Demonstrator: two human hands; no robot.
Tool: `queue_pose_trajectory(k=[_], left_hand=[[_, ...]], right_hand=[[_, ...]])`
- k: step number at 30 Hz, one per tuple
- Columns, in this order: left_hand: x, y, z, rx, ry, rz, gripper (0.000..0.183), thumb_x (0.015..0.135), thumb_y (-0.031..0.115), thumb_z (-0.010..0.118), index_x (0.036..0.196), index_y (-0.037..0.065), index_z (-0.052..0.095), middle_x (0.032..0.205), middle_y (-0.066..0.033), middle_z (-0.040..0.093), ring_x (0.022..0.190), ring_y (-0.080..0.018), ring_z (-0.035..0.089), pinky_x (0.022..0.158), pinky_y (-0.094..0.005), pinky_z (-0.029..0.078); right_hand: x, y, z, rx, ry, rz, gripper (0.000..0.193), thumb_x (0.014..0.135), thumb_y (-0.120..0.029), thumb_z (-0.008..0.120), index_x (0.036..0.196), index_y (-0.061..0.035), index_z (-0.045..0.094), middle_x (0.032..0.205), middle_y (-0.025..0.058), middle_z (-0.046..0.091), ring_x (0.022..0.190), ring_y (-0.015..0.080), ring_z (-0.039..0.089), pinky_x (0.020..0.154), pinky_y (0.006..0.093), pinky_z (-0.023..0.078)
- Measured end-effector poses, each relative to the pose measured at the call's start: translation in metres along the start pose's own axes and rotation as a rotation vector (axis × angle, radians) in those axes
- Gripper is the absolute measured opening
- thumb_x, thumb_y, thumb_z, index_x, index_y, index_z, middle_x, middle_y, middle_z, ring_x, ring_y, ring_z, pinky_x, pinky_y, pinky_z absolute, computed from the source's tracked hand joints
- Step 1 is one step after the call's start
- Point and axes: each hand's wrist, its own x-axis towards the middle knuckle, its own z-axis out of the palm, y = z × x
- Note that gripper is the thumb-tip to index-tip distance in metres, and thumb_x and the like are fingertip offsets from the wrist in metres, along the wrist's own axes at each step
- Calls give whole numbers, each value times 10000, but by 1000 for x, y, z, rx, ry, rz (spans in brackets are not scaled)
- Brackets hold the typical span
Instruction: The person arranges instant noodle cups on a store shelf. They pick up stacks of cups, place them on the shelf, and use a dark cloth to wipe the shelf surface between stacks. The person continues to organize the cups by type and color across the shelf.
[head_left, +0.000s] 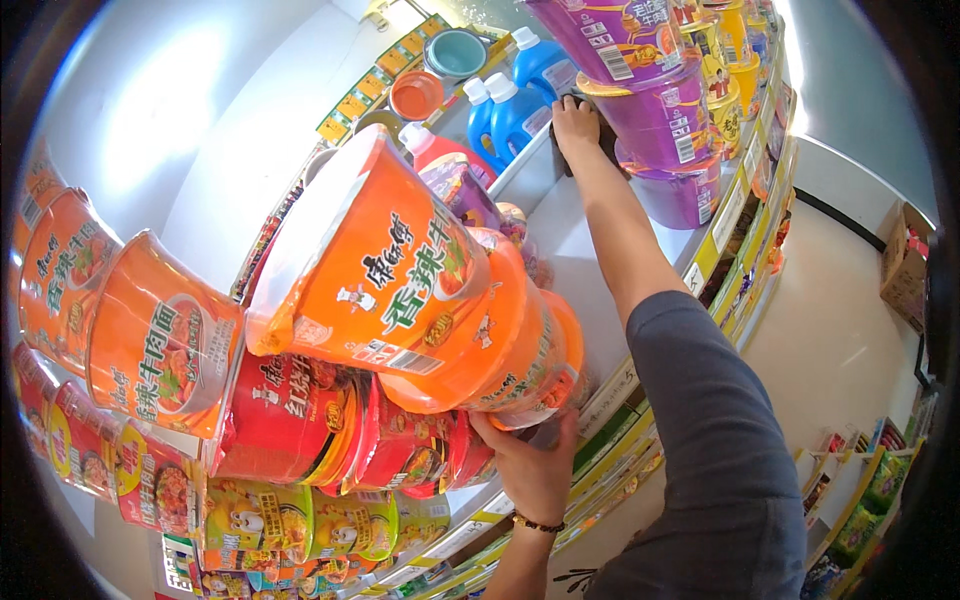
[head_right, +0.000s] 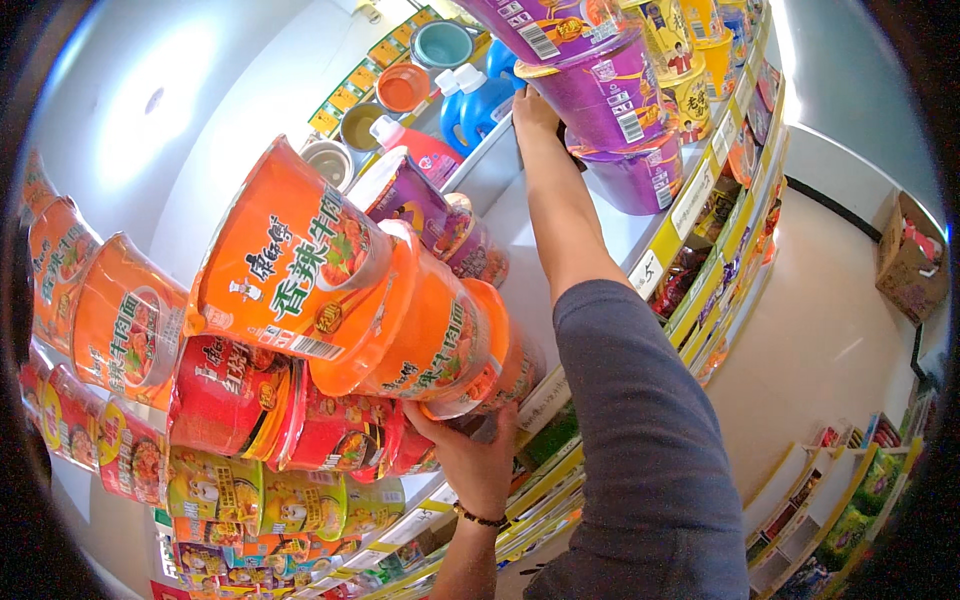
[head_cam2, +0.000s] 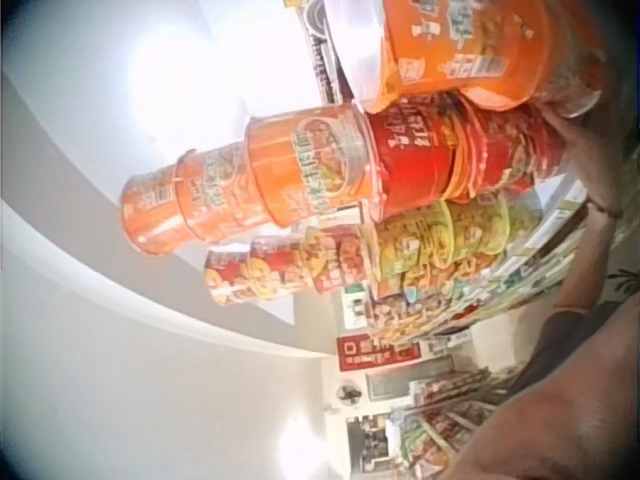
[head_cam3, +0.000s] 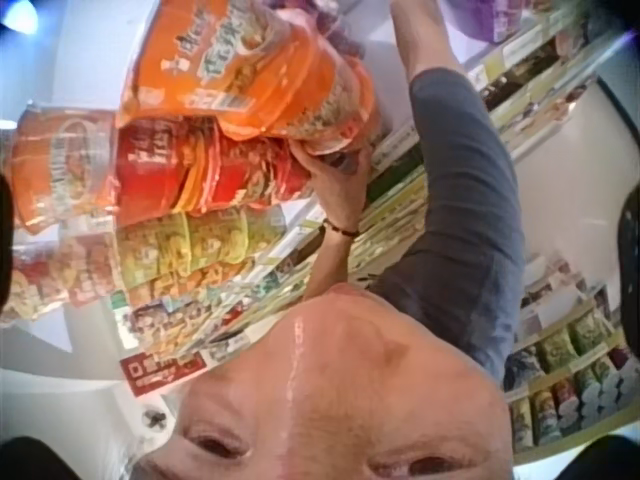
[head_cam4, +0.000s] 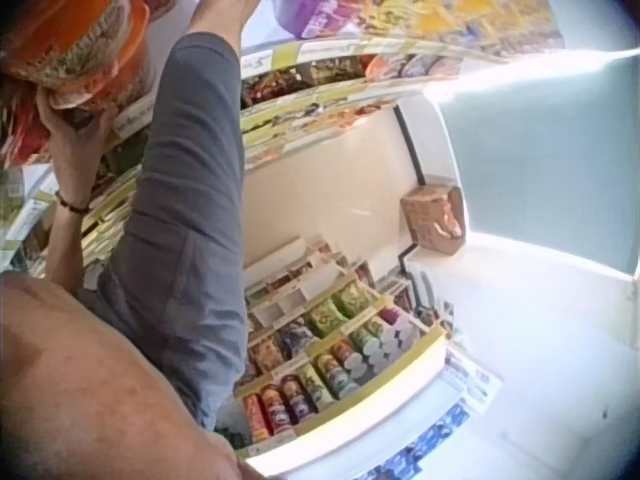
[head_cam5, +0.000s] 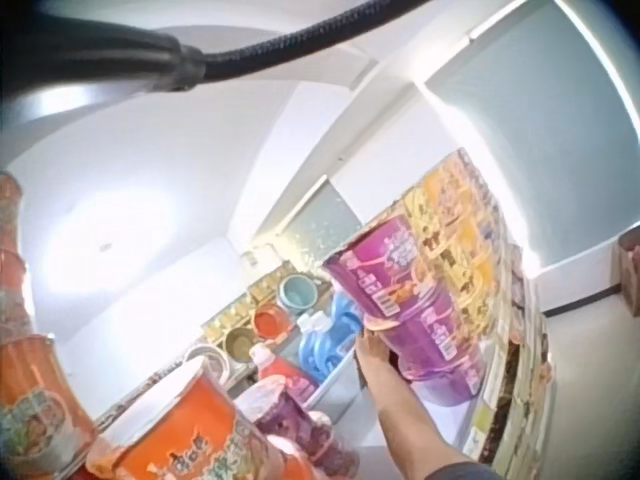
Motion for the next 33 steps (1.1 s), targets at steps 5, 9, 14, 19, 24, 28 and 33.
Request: queue_pose_trajectory(k=[5,9,14,19,24,28,33], left_hand=[[0,-4,1,-10,2,65,1082,682,258,784,1368,-72,16,1136,-351,489,989,-465,549,792,-449,476],[0,-2,-1,18,6,90,1076,688,246,780,1368,-75,11,1129,-344,496,976,-453,560,785,-433,487],[2,11,-1,53,39,143,1061,693,219,774,1369,-80,11,1119,-330,508,962,-423,578,772,-423,499],[0,8,2,-50,36,91,1041,710,221,759,1392,-35,16,1088,-292,540,916,-379,605,752,-399,505],[1,12,-1,-59,4,45,1038,713,217,757,1397,-32,16,1031,-251,570,870,-334,617,726,-389,506],[1,13,-3,-46,10,39,1036,716,214,754,1400,-28,14,1026,-243,574,862,-321,620,726,-386,506],[0,26,-5,-97,-36,1,997,749,118,717,1417,28,-17,1211,-255,481,976,-290,583,830,-366,469]], right_hand=[[1,-8,-3,-30,-5,54,291,910,-176,414,1168,-93,521,1285,91,457,1112,299,505,849,381,473],[-4,-10,-11,-187,27,-20,266,896,-188,435,1114,-106,564,1181,107,511,1074,286,519,835,392,467],[-33,-14,-15,62,48,-226,253,853,-183,474,1061,-103,593,1099,87,546,1011,277,535,785,403,476],[-64,-27,-36,223,-53,-445,239,868,-173,464,1037,-131,628,1111,80,570,1048,287,527,796,416,475],[-73,-20,-66,-11,-206,-231,219,825,-163,519,976,-129,675,1081,81,621,1048,283,543,878,460,434],[-90,-12,-80,-24,-467,-156,270,824,-155,506,1035,-143,674,1172,79,603,1127,293,513,938,519,360],[-88,-30,-51,124,-623,-359,348,745,-125,545,1071,-135,664,1148,103,612,1099,299,550,938,493,361]])
